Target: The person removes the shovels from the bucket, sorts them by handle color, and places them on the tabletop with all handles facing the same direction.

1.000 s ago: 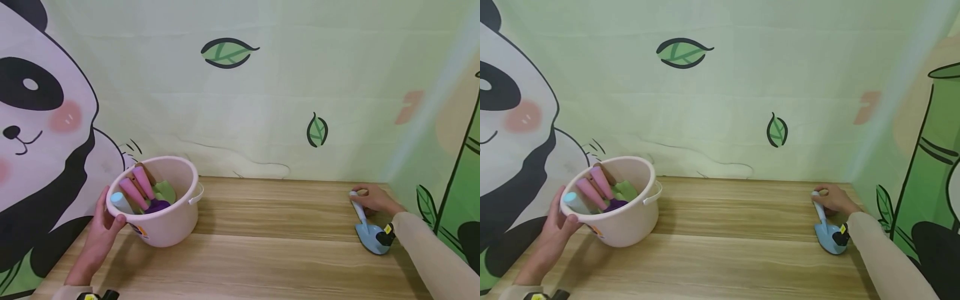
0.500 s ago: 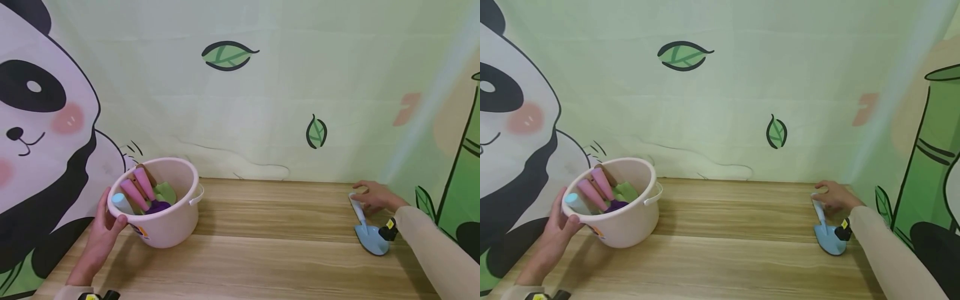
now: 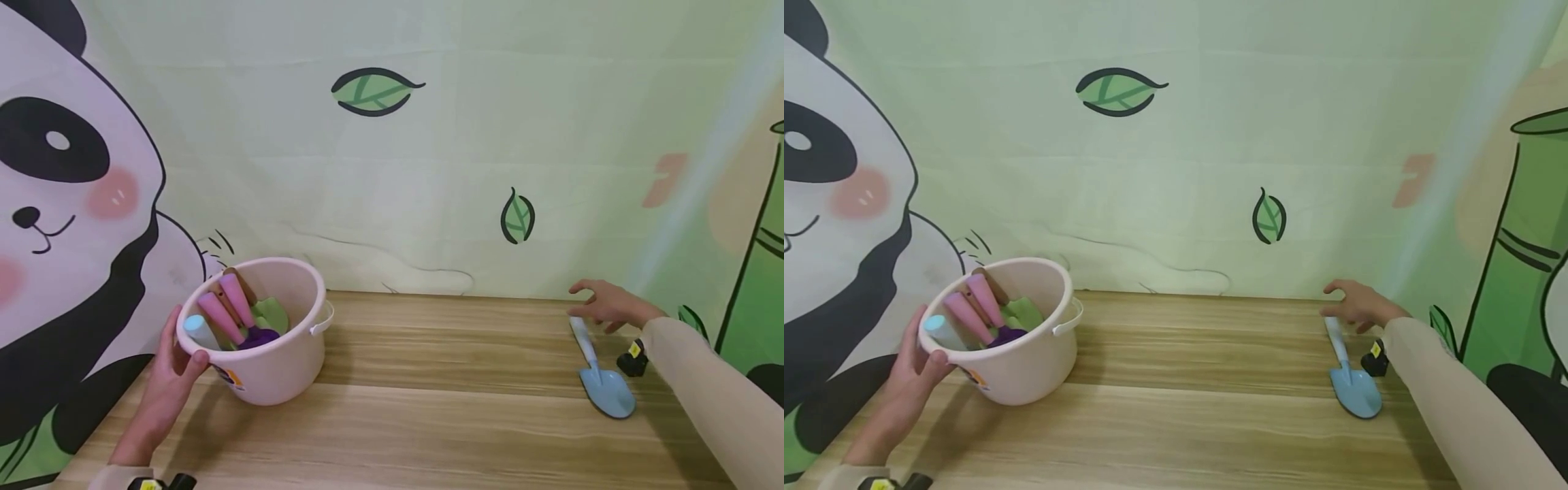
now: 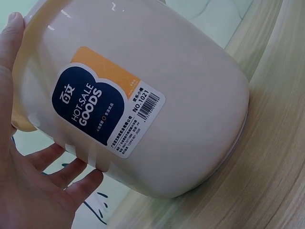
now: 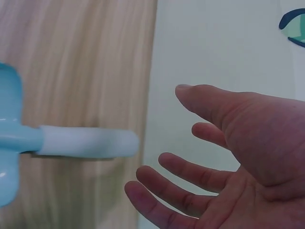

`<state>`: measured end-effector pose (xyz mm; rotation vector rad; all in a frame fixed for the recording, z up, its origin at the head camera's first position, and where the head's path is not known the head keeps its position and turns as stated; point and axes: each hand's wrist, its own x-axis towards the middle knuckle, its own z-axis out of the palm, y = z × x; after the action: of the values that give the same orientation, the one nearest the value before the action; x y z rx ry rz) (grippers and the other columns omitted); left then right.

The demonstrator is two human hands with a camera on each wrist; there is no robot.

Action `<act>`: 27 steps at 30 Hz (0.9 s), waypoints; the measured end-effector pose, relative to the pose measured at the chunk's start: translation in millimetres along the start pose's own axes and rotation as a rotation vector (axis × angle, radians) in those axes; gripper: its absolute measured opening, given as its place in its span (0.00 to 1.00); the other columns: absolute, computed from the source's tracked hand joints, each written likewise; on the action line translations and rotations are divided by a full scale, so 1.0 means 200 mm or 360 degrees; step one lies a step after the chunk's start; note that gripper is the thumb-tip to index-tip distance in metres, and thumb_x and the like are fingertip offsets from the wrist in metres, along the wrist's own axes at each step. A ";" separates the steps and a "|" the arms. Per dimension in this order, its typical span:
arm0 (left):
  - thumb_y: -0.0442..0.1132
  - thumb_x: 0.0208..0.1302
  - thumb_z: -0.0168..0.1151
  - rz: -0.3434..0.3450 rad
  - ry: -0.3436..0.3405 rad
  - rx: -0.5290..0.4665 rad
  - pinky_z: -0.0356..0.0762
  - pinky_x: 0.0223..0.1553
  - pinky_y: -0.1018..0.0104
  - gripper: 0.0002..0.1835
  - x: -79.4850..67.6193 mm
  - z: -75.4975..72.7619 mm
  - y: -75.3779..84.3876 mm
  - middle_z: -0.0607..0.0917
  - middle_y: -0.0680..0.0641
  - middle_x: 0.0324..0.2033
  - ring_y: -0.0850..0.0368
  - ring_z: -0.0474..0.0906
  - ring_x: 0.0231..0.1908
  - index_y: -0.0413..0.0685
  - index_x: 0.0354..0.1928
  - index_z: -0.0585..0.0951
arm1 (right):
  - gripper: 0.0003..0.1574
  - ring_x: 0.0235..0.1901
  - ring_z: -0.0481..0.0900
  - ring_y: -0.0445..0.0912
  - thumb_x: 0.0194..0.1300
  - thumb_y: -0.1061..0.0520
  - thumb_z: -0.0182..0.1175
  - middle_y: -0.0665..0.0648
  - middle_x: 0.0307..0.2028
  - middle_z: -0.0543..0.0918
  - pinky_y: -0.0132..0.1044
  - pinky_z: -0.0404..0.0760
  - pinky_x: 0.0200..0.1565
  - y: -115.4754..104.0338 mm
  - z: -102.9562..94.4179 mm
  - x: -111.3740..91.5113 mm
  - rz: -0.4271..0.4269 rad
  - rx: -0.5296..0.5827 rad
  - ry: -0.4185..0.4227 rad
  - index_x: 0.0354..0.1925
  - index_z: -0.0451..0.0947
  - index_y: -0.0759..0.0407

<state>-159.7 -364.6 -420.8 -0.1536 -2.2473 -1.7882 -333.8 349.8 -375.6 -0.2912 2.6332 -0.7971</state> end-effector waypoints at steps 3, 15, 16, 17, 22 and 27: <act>0.41 0.80 0.51 0.0004 -0.0004 -0.0012 0.72 0.52 0.84 0.42 0.00 0.00 0.00 0.44 0.40 0.81 0.43 0.51 0.76 0.71 0.82 0.39 | 0.45 0.50 0.80 0.67 0.75 0.44 0.61 0.85 0.63 0.68 0.53 0.88 0.39 -0.05 -0.03 0.00 0.0006 -0.0015 -0.0042 0.73 0.55 0.69; 0.40 0.80 0.51 0.0005 0.0005 -0.0008 0.71 0.53 0.85 0.42 -0.01 0.00 0.00 0.43 0.41 0.81 0.44 0.50 0.76 0.72 0.82 0.39 | 0.44 0.54 0.78 0.70 0.74 0.45 0.62 0.85 0.65 0.65 0.52 0.88 0.39 -0.24 -0.07 0.05 -0.0067 -0.0127 -0.0098 0.74 0.56 0.66; 0.41 0.80 0.51 0.0003 0.0007 -0.0003 0.71 0.52 0.85 0.42 -0.01 0.00 0.00 0.43 0.41 0.81 0.43 0.49 0.77 0.72 0.82 0.38 | 0.44 0.55 0.77 0.70 0.74 0.44 0.62 0.85 0.65 0.66 0.52 0.88 0.39 -0.26 -0.06 0.05 -0.0080 -0.0128 -0.0100 0.74 0.56 0.65; 0.41 0.80 0.51 0.0001 0.0010 0.0003 0.71 0.52 0.85 0.42 0.00 -0.01 0.00 0.43 0.41 0.81 0.42 0.49 0.77 0.72 0.82 0.38 | 0.44 0.56 0.77 0.70 0.74 0.45 0.62 0.84 0.65 0.66 0.52 0.88 0.39 -0.27 -0.06 0.05 -0.0092 -0.0131 -0.0103 0.74 0.57 0.65; 0.41 0.80 0.51 0.0000 0.0008 0.0005 0.71 0.52 0.85 0.42 0.00 0.00 0.00 0.43 0.41 0.81 0.43 0.50 0.76 0.71 0.82 0.38 | 0.43 0.56 0.77 0.69 0.74 0.45 0.63 0.82 0.64 0.67 0.52 0.87 0.40 -0.36 -0.04 0.07 -0.0139 -0.0138 -0.0120 0.74 0.58 0.64; 0.41 0.80 0.51 0.0007 0.0001 -0.0016 0.71 0.52 0.85 0.42 0.00 0.00 0.00 0.43 0.41 0.81 0.45 0.50 0.76 0.72 0.82 0.39 | 0.45 0.56 0.77 0.70 0.72 0.44 0.64 0.81 0.65 0.67 0.56 0.86 0.45 -0.44 -0.04 0.09 -0.0188 -0.0112 -0.0169 0.74 0.58 0.63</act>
<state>-159.5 -364.2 -421.7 -0.1593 -2.2360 -1.7974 -345.2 275.9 -324.4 -0.4986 2.5669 -0.7061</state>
